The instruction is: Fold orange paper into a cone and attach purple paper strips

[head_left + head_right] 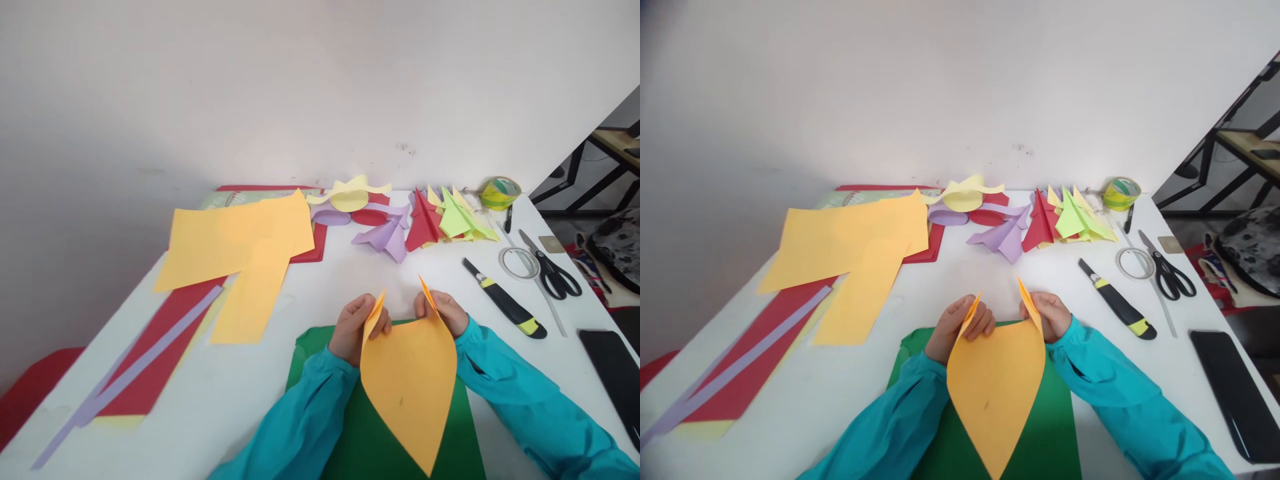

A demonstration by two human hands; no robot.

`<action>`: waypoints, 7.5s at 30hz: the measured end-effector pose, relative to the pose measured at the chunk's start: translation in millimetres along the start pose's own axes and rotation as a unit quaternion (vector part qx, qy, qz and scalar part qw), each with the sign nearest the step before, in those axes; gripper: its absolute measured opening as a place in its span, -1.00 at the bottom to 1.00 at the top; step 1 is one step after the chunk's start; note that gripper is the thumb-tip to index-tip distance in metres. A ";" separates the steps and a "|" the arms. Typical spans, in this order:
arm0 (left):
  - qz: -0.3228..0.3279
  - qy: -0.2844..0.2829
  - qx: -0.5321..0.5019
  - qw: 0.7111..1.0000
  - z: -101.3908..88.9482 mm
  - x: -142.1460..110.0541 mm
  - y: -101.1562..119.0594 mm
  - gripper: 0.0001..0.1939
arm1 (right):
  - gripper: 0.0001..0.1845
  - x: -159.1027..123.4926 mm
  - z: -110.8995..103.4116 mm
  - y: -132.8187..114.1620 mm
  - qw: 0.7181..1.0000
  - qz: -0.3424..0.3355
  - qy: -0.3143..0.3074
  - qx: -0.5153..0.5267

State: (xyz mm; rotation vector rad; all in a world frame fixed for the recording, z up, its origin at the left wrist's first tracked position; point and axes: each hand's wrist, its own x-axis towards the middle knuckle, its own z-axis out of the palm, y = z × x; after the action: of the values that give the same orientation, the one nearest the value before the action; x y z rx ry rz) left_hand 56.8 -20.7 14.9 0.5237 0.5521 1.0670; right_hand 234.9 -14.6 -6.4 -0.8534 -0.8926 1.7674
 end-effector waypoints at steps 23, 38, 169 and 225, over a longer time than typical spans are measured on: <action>-0.140 0.013 0.247 0.959 3.7 -1.1 -5.0 -0.63 | -0.66 -8.0 13.4 -2.2 0.997 0.055 -0.030 0.034; -0.091 0.047 0.341 0.934 -1.3 1.7 -0.8 -0.64 | -0.59 -13.9 20.0 -3.6 0.979 0.024 0.040 -0.198; -0.314 -0.179 0.095 0.928 6.0 -6.5 -14.1 -0.69 | -0.46 -5.0 4.7 -6.5 0.978 0.080 -0.134 -0.137; -0.038 -0.113 0.446 0.887 -8.1 -12.8 -2.3 -0.71 | -0.56 -2.6 -1.5 -4.0 0.958 0.019 -0.126 -0.255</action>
State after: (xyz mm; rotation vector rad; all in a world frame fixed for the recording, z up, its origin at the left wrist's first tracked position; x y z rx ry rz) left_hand 48.3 -32.2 9.4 1.4040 0.8400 0.6114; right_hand 238.7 -15.5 -3.3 -0.9819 -1.5548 1.7265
